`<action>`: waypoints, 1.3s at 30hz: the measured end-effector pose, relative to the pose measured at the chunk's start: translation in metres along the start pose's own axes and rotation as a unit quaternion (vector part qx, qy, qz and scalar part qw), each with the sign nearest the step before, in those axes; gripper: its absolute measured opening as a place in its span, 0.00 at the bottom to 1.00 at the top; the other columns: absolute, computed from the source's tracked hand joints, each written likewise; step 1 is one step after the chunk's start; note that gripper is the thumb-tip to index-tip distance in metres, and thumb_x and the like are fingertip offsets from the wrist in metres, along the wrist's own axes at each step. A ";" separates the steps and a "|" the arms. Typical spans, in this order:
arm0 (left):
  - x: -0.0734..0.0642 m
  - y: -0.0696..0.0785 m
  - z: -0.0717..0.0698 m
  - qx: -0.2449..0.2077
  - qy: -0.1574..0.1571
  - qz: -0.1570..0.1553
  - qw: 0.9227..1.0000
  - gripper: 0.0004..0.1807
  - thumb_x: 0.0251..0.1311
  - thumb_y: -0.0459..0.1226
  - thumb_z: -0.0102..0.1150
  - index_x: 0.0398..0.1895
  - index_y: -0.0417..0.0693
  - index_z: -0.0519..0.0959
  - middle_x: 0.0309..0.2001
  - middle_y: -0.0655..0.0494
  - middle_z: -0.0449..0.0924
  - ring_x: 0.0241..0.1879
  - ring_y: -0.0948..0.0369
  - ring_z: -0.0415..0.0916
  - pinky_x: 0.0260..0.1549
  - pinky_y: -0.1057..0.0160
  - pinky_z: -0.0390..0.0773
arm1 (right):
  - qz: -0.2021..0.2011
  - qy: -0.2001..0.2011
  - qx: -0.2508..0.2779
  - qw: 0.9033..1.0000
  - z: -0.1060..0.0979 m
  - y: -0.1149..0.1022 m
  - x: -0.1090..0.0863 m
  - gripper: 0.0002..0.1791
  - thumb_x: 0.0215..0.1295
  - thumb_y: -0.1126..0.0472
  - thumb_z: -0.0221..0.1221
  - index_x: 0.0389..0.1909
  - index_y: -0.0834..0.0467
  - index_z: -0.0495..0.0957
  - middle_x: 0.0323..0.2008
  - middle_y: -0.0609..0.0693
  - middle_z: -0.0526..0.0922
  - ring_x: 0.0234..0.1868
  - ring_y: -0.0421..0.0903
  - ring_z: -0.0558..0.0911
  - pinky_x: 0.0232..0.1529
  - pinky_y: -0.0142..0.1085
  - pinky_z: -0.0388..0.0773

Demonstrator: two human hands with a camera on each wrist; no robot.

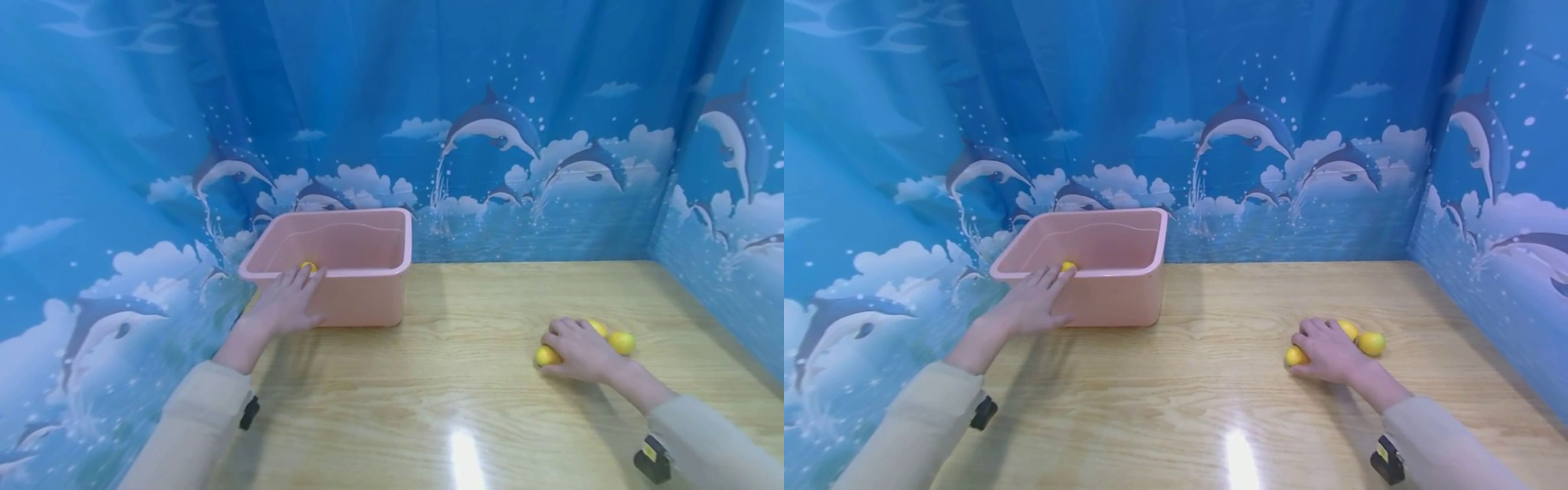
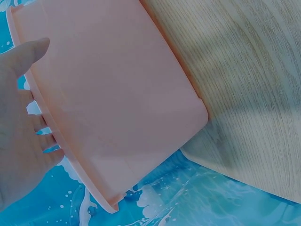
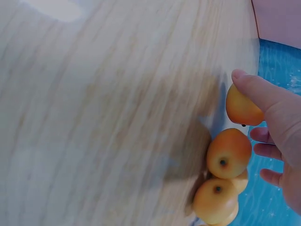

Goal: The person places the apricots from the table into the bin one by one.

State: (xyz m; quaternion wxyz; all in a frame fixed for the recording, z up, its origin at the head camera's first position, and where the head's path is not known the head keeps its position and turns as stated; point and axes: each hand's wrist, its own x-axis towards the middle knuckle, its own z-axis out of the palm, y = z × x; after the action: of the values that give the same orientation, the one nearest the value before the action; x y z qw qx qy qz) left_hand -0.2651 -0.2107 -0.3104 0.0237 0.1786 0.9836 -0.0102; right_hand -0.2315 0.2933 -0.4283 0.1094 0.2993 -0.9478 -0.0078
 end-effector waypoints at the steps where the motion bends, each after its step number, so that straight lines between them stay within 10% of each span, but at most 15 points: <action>1: 0.000 0.000 0.000 -0.001 0.001 0.000 1.000 0.47 0.60 0.53 0.53 0.74 0.49 0.39 0.72 0.40 0.35 0.70 0.43 0.32 0.65 0.43 0.40 | 0.000 0.000 0.000 1.000 -0.001 0.000 0.001 0.21 0.45 0.44 0.68 0.32 0.54 0.77 0.32 0.45 0.70 0.37 0.49 0.71 0.38 0.52 0.69; 39: -0.001 0.002 -0.001 0.012 0.005 0.011 1.000 0.46 0.61 0.55 0.51 0.73 0.44 0.43 0.72 0.37 0.36 0.70 0.42 0.33 0.65 0.44 0.43 | -0.021 0.045 0.003 0.999 -0.067 -0.019 0.104 0.20 0.47 0.45 0.69 0.35 0.55 0.79 0.29 0.46 0.70 0.33 0.47 0.69 0.33 0.43 0.65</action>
State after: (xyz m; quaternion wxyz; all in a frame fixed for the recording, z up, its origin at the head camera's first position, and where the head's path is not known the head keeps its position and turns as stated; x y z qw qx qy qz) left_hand -0.2639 -0.2094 -0.3094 0.0166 0.1896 0.9815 -0.0204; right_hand -0.2898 0.2216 -0.3429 0.1508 0.3199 -0.9354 0.0066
